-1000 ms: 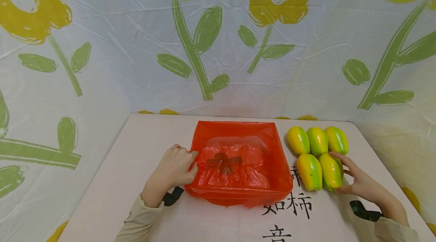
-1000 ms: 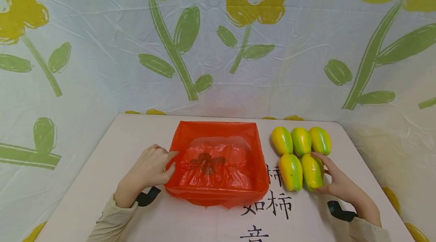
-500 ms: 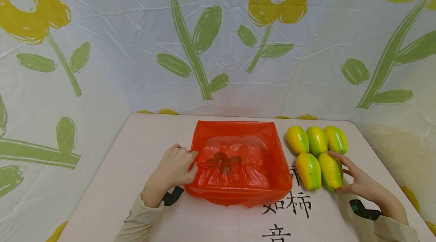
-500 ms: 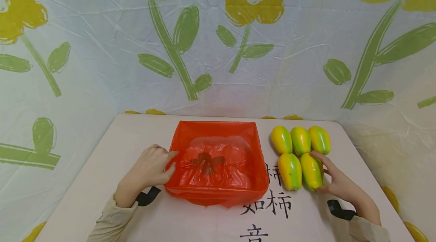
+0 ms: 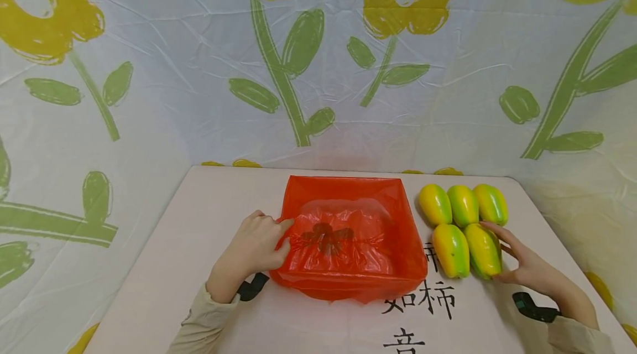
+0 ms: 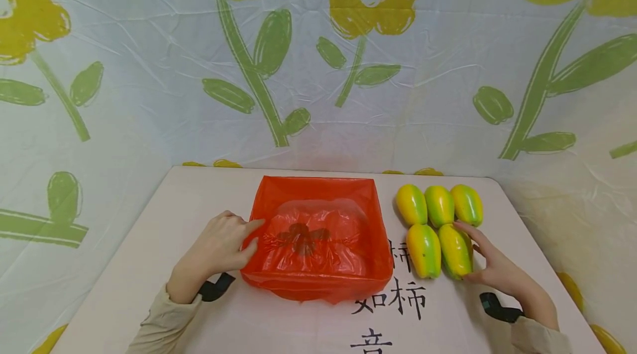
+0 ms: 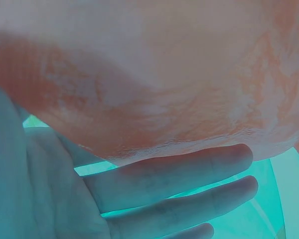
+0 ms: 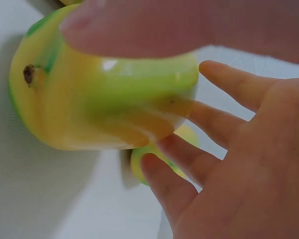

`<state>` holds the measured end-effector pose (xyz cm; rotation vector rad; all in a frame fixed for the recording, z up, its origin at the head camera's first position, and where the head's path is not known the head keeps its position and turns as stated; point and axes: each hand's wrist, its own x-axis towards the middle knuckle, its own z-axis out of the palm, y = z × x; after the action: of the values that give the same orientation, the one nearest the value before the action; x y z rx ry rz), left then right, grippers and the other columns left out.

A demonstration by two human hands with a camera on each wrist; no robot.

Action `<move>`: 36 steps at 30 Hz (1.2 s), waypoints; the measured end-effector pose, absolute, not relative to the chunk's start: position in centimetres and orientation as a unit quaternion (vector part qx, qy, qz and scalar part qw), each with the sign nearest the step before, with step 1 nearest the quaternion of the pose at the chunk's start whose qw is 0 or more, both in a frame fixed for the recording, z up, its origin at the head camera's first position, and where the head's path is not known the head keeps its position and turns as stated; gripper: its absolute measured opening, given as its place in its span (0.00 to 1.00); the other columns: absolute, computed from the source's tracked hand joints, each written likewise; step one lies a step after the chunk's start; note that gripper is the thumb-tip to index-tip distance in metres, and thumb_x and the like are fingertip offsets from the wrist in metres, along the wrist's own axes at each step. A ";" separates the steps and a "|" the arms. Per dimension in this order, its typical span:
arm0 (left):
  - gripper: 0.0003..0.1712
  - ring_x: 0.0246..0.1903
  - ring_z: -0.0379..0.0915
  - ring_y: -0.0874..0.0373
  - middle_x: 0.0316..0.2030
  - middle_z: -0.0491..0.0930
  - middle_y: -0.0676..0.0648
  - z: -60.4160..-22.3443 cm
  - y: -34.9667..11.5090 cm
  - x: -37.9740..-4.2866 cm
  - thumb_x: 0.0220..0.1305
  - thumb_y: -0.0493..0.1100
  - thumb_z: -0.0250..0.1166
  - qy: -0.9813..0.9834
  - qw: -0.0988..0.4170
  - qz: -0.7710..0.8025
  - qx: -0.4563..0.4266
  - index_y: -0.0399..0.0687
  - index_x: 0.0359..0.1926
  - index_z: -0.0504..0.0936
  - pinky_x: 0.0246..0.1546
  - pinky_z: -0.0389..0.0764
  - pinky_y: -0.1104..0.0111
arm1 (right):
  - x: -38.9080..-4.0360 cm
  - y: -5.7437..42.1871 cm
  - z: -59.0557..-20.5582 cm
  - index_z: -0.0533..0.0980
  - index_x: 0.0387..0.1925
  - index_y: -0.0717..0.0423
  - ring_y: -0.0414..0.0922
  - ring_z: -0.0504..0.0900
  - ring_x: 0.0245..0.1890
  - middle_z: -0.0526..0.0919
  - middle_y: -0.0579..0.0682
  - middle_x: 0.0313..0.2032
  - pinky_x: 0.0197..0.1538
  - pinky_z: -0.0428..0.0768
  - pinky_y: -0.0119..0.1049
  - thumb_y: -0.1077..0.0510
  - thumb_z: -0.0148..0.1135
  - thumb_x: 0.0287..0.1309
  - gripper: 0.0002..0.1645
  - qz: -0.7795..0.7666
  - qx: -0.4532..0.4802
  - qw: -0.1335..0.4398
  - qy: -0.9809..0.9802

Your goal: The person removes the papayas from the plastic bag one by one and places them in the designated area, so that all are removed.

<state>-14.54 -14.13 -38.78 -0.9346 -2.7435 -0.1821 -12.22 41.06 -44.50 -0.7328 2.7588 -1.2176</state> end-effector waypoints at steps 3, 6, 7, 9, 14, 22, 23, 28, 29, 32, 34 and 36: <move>0.20 0.11 0.58 0.61 0.08 0.56 0.58 -38.8 -14.1 -14.6 0.54 0.44 0.62 -0.938 0.120 -0.059 -0.320 0.42 0.47 0.86 0.37 0.77 0.57 | -12.2 41.0 -44.3 0.52 0.74 0.64 0.19 0.49 0.66 0.53 0.26 0.69 0.56 0.51 0.10 0.77 0.73 0.29 0.66 -0.391 -0.247 0.007 0.886; 0.20 0.11 0.57 0.62 0.08 0.56 0.58 -38.8 -14.1 -14.6 0.54 0.45 0.63 -0.938 0.121 -0.058 -0.320 0.42 0.47 0.86 0.36 0.76 0.58 | -12.1 41.0 -44.0 0.52 0.74 0.62 0.20 0.48 0.67 0.52 0.26 0.70 0.57 0.49 0.10 0.76 0.73 0.33 0.65 -0.386 -0.248 -0.002 0.889; 0.20 0.11 0.57 0.62 0.08 0.56 0.58 -38.8 -14.0 -14.6 0.54 0.45 0.63 -0.938 0.121 -0.059 -0.321 0.42 0.47 0.86 0.36 0.76 0.58 | -12.1 41.0 -43.9 0.52 0.75 0.61 0.19 0.47 0.67 0.52 0.25 0.70 0.57 0.48 0.09 0.76 0.73 0.35 0.64 -0.383 -0.245 -0.003 0.890; 0.20 0.11 0.56 0.62 0.08 0.56 0.58 -38.8 -14.0 -14.6 0.54 0.45 0.63 -0.937 0.123 -0.059 -0.320 0.43 0.47 0.86 0.36 0.76 0.58 | -12.0 41.0 -43.6 0.52 0.75 0.59 0.19 0.47 0.67 0.51 0.23 0.70 0.58 0.47 0.09 0.74 0.73 0.39 0.62 -0.378 -0.240 -0.008 0.894; 0.20 0.10 0.53 0.63 0.08 0.54 0.58 -38.9 -14.0 -14.5 0.56 0.47 0.62 -0.937 0.127 -0.062 -0.318 0.46 0.49 0.87 0.34 0.75 0.61 | -11.9 40.6 -42.5 0.53 0.75 0.59 0.18 0.51 0.65 0.54 0.23 0.69 0.59 0.48 0.10 0.73 0.70 0.48 0.55 -0.363 -0.225 -0.039 0.904; 0.21 0.09 0.49 0.64 0.08 0.50 0.60 -39.0 -14.2 -14.5 0.57 0.48 0.63 -0.932 0.145 -0.073 -0.323 0.48 0.51 0.86 0.36 0.79 0.58 | -11.9 38.6 -39.6 0.61 0.72 0.59 0.21 0.56 0.66 0.62 0.30 0.69 0.59 0.50 0.11 0.72 0.68 0.51 0.47 -0.345 -0.204 -0.104 0.910; 0.21 0.09 0.49 0.64 0.08 0.50 0.60 -39.0 -14.2 -14.5 0.57 0.48 0.63 -0.932 0.146 -0.074 -0.324 0.48 0.51 0.86 0.37 0.79 0.58 | -12.0 38.3 -39.3 0.62 0.72 0.58 0.22 0.56 0.66 0.63 0.32 0.69 0.60 0.51 0.11 0.73 0.69 0.50 0.47 -0.343 -0.204 -0.113 0.910; 0.21 0.08 0.48 0.65 0.07 0.49 0.60 -39.1 -14.4 -14.5 0.58 0.48 0.63 -0.931 0.146 -0.077 -0.325 0.48 0.52 0.85 0.38 0.79 0.58 | -12.0 36.8 -37.6 0.65 0.71 0.55 0.24 0.58 0.66 0.64 0.35 0.69 0.61 0.51 0.13 0.74 0.70 0.47 0.48 -0.330 -0.205 -0.149 0.909; 0.21 0.08 0.48 0.65 0.07 0.49 0.60 -39.0 -14.4 -14.5 0.58 0.48 0.63 -0.931 0.148 -0.078 -0.325 0.49 0.52 0.85 0.38 0.79 0.58 | -12.0 36.5 -37.2 0.65 0.71 0.55 0.24 0.58 0.66 0.65 0.35 0.69 0.61 0.51 0.13 0.75 0.70 0.47 0.49 -0.328 -0.207 -0.157 0.908; 0.22 0.09 0.51 0.65 0.08 0.50 0.61 -38.8 -14.7 -14.4 0.59 0.50 0.63 -0.929 0.158 -0.077 -0.325 0.49 0.54 0.85 0.38 0.80 0.58 | -12.0 35.5 -36.0 0.66 0.70 0.57 0.28 0.60 0.67 0.68 0.42 0.69 0.63 0.54 0.15 0.78 0.71 0.43 0.51 -0.324 -0.222 -0.188 0.900; 0.24 0.10 0.58 0.64 0.07 0.53 0.61 -38.4 -15.0 -14.4 0.60 0.51 0.63 -0.928 0.170 -0.079 -0.323 0.49 0.55 0.84 0.39 0.80 0.58 | -12.1 34.8 -35.3 0.67 0.69 0.60 0.31 0.63 0.68 0.70 0.49 0.67 0.65 0.56 0.17 0.79 0.71 0.40 0.50 -0.321 -0.235 -0.217 0.891; 0.25 0.14 0.68 0.61 0.08 0.60 0.60 -38.1 -15.4 -14.4 0.60 0.51 0.63 -0.925 0.188 -0.085 -0.319 0.49 0.57 0.83 0.40 0.81 0.57 | -12.1 34.0 -34.6 0.69 0.67 0.61 0.35 0.64 0.68 0.72 0.55 0.66 0.67 0.57 0.21 0.78 0.71 0.41 0.47 -0.326 -0.244 -0.242 0.881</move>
<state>-14.37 -15.43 -38.06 -0.8985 -2.6013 -0.2403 -12.13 34.00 -34.58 -0.9121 3.2952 -1.2203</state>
